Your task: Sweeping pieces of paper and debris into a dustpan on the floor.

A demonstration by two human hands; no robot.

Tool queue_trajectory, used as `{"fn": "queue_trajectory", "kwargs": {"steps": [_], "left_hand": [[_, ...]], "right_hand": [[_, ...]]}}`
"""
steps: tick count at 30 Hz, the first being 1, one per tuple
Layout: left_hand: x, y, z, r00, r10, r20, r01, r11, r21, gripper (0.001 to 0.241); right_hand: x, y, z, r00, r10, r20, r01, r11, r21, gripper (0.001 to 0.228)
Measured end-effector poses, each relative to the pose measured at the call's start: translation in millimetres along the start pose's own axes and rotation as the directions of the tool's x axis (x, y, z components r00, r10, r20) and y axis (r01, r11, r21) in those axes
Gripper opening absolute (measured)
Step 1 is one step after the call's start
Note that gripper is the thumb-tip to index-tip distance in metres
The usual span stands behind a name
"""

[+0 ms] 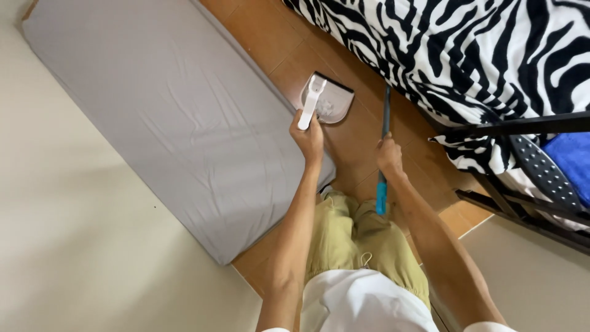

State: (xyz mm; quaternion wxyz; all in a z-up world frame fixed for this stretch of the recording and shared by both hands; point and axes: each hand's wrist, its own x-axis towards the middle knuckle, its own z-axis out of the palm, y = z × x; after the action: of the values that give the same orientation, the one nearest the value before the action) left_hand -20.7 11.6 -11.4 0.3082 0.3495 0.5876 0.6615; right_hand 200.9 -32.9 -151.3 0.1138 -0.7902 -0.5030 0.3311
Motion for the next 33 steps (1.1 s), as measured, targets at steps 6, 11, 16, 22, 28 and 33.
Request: {"fn": "queue_trajectory", "kwargs": {"steps": [6, 11, 16, 22, 28, 33], "left_hand": [[-3, 19, 4, 1.000, 0.014, 0.003, -0.014, 0.998, -0.061, 0.026], [1, 11, -5, 0.998, 0.047, 0.034, -0.047, 0.999, -0.005, 0.010], [5, -3, -12, 0.999, -0.029, 0.021, 0.028, 0.998, 0.056, 0.019], [11, -5, -4, 0.974, 0.199, 0.107, -0.204, 0.978, 0.037, 0.012], [-8, -1, -12, 0.989, -0.051, 0.140, 0.048, 0.999, 0.026, 0.017], [-14, -1, -20, 0.984, -0.038, 0.172, 0.031, 0.999, 0.045, 0.014]], "right_hand": [[-52, -28, -52, 0.957, 0.210, 0.202, -0.224, 0.973, 0.052, 0.049], [-5, 33, 23, 0.994, 0.091, 0.068, -0.089, 0.996, -0.028, 0.052], [79, 90, 97, 0.999, -0.019, 0.046, 0.026, 0.989, -0.147, 0.064], [65, 121, 94, 0.895, -0.436, -0.094, 0.416, 0.892, -0.176, 0.031], [-108, 16, -53, 0.938, 0.070, 0.340, -0.118, 0.985, 0.122, 0.030], [-179, -6, -111, 0.854, 0.213, 0.475, -0.344, 0.916, 0.207, 0.020]]}}
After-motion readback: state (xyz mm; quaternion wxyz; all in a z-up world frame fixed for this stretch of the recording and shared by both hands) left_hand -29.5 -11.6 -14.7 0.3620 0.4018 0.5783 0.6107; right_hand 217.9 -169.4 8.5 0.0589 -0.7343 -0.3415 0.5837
